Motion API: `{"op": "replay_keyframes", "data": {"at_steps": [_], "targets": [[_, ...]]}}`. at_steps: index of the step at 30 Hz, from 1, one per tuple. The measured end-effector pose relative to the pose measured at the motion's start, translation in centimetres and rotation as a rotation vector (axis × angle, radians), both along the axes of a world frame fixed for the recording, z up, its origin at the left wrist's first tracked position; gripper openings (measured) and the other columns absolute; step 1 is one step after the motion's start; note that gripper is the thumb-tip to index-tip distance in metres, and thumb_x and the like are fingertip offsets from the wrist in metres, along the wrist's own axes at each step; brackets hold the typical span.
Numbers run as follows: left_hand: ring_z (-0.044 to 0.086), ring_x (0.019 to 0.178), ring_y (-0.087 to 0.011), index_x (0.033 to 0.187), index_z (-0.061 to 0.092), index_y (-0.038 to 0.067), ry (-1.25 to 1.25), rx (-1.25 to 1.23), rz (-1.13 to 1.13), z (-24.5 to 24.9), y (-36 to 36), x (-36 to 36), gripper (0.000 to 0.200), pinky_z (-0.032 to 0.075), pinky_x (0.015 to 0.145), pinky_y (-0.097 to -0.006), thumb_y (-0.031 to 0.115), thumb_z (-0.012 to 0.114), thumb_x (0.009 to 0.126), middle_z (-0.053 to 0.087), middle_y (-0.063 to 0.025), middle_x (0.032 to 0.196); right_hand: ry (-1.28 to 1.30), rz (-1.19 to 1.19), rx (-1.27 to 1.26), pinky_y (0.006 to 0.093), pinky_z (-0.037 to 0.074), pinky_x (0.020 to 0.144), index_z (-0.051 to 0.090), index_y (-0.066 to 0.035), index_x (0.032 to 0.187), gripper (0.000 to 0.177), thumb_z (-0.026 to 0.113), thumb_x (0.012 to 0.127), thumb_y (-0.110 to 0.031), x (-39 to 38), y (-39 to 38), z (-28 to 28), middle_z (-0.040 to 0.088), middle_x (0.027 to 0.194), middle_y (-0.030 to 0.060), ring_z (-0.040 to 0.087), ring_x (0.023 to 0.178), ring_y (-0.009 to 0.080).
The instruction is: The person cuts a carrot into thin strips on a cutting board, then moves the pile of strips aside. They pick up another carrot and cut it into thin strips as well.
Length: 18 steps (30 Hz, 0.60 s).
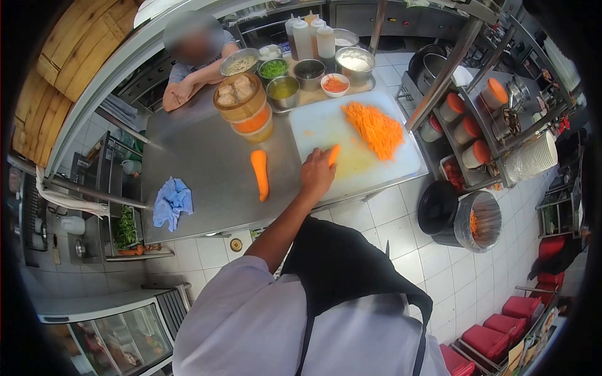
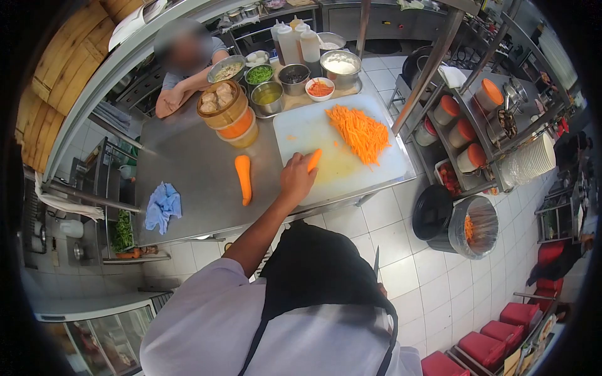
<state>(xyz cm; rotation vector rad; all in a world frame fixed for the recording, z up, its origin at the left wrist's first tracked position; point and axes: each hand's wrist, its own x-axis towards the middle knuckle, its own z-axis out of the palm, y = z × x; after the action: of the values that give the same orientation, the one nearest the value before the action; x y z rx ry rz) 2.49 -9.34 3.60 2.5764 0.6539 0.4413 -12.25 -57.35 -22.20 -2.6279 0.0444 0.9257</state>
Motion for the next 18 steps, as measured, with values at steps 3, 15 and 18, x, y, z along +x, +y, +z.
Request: {"op": "replay_keyframes", "data": {"at_steps": [3,15,18], "targets": [[0.067,0.104,-0.0311,0.142,0.068,0.023,0.003,0.005,-0.006,-0.10,-0.04,0.08,0.056,0.058,0.088,-0.0447,0.020,0.080,0.087,0.065,-0.0093,0.111,0.003,-0.001,0.000,0.0543,0.059,0.081,0.072,-0.009,0.108,0.031,0.058,0.101,-0.035,0.02,-0.08,0.06,0.072,0.104,0.0197,0.073,0.096,0.0431],[0.067,0.103,-0.0300,0.142,0.068,0.022,0.011,0.014,-0.021,-0.22,-0.49,0.17,0.057,0.057,0.089,-0.0443,0.020,0.082,0.087,0.064,-0.0083,0.109,0.005,0.003,-0.001,0.0539,0.059,0.082,0.073,-0.009,0.108,0.030,0.057,0.101,-0.034,-0.03,-0.13,-0.01,0.071,0.107,0.0195,0.073,0.098,0.0423],[0.067,0.101,-0.0301,0.141,0.068,0.022,-0.004,0.016,-0.026,-0.25,-0.52,0.18,0.057,0.057,0.088,-0.0446,0.018,0.081,0.086,0.065,-0.0096,0.108,0.005,0.007,-0.001,0.0537,0.059,0.083,0.073,-0.009,0.108,0.030,0.057,0.101,-0.034,0.04,-0.12,-0.07,0.071,0.108,0.0194,0.073,0.098,0.0422]]}}
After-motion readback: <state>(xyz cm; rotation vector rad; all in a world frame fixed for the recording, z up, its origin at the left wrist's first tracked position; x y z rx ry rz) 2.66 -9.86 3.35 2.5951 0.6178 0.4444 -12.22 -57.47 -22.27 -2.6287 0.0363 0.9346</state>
